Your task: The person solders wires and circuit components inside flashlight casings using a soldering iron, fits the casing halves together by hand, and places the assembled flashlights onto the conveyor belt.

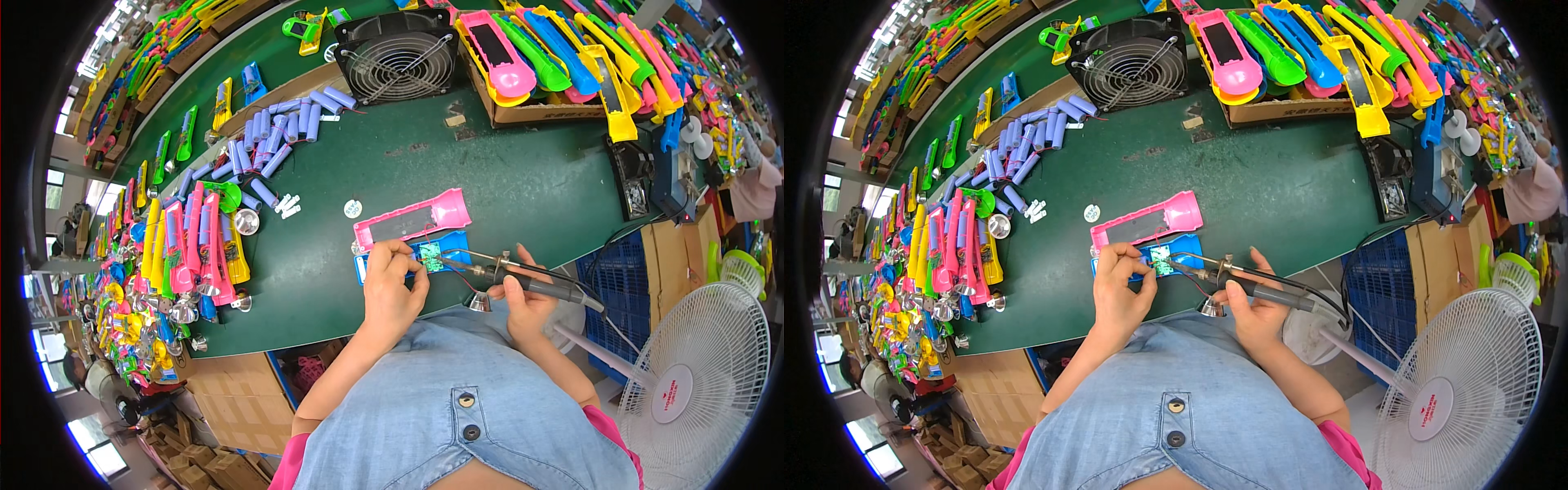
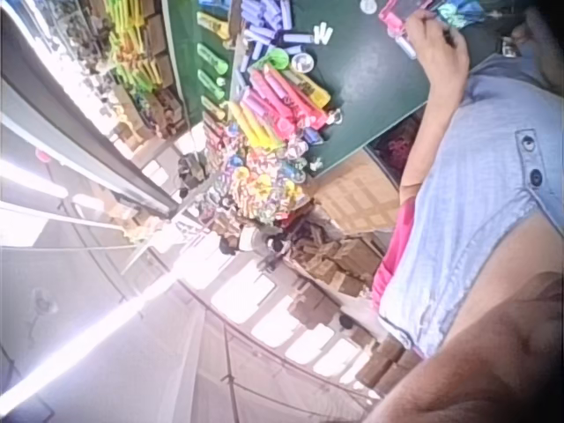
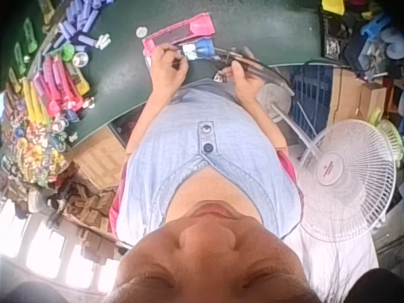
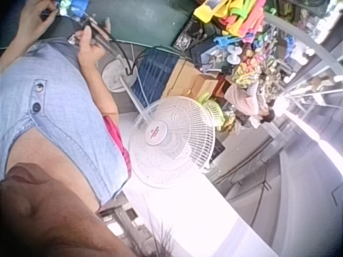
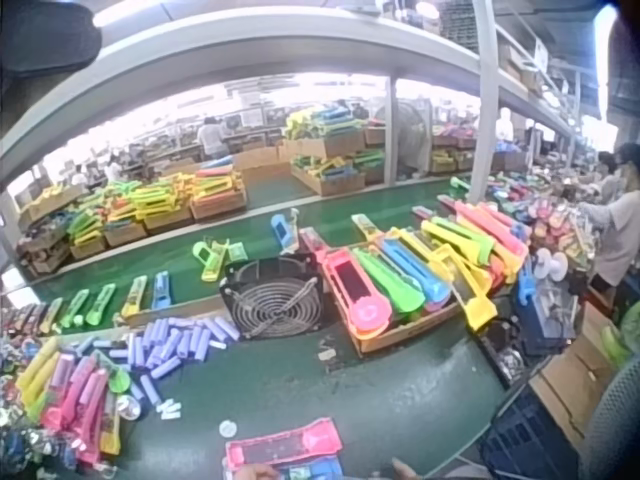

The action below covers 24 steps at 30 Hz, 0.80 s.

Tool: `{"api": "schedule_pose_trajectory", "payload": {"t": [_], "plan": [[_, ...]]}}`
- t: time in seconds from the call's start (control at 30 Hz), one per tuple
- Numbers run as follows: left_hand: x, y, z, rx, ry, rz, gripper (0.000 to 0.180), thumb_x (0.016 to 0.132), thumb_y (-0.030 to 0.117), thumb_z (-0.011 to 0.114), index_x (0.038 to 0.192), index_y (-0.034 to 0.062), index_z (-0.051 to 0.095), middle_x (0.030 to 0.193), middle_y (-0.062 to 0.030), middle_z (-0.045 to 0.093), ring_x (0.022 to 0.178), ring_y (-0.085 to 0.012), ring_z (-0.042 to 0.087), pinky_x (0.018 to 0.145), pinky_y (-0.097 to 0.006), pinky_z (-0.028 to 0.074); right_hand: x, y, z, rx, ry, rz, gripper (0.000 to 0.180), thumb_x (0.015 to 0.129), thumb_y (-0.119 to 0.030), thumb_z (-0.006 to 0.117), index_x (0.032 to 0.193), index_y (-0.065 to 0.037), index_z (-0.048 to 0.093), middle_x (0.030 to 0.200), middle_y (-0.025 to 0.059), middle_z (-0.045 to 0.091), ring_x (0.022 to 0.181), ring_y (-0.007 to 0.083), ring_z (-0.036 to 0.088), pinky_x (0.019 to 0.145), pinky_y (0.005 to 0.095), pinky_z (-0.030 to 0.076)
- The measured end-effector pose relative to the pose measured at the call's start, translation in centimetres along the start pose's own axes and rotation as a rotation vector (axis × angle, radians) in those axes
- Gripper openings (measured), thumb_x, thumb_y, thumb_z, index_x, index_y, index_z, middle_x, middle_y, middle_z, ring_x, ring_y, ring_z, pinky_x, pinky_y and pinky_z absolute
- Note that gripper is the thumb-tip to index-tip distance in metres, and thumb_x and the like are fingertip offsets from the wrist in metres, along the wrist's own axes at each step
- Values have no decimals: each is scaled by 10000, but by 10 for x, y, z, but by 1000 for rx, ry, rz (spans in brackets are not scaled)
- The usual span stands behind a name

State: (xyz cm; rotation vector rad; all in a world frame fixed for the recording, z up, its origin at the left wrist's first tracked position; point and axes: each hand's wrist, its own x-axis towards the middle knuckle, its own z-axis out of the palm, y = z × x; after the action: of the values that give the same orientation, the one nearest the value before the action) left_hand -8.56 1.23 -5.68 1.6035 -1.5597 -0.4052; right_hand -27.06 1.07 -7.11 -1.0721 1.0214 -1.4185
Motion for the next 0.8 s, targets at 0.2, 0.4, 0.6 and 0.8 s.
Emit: {"api": "schedule_pose_trajectory", "payload": {"t": [0.2, 0.4, 0.6, 0.8], "plan": [[6, 2, -4, 37, -63, -8, 133, 623, -49, 643, 674, 5, 534, 884, -124, 502, 788, -257, 536, 655, -325, 446, 2, 6, -9, -127, 56, -99, 221, 768, -27, 616, 979, 21, 566, 601, 39, 618, 664, 120, 638, 1069, 466, 164], [10, 2, -5, 89, -134, -9, 142, 626, -44, 649, 674, 2, 525, 866, -126, 494, 804, -265, 533, 658, -331, 446, 2, 3, -15, -326, -76, -173, 180, 769, -70, 620, 932, -7, 581, 642, 35, 640, 677, 113, 622, 1053, 477, 196], [4, -22, -59, 123, -434, 334, 138, 690, -7, 612, 812, 55, 616, 841, -77, 521, 790, -228, 533, 638, -319, 444, -2, 3, -17, -248, -30, -132, 174, 774, -74, 618, 932, -14, 580, 642, 23, 630, 687, 113, 622, 1047, 488, 204], [0, -29, -85, 600, -730, 700, 208, 696, 88, 532, 885, 12, 576, 938, -94, 537, 866, -223, 538, 718, -321, 458, 3, 1, -16, -338, -106, -228, 169, 770, -52, 620, 931, -19, 582, 649, 32, 632, 697, 118, 626, 1045, 491, 211]]}}
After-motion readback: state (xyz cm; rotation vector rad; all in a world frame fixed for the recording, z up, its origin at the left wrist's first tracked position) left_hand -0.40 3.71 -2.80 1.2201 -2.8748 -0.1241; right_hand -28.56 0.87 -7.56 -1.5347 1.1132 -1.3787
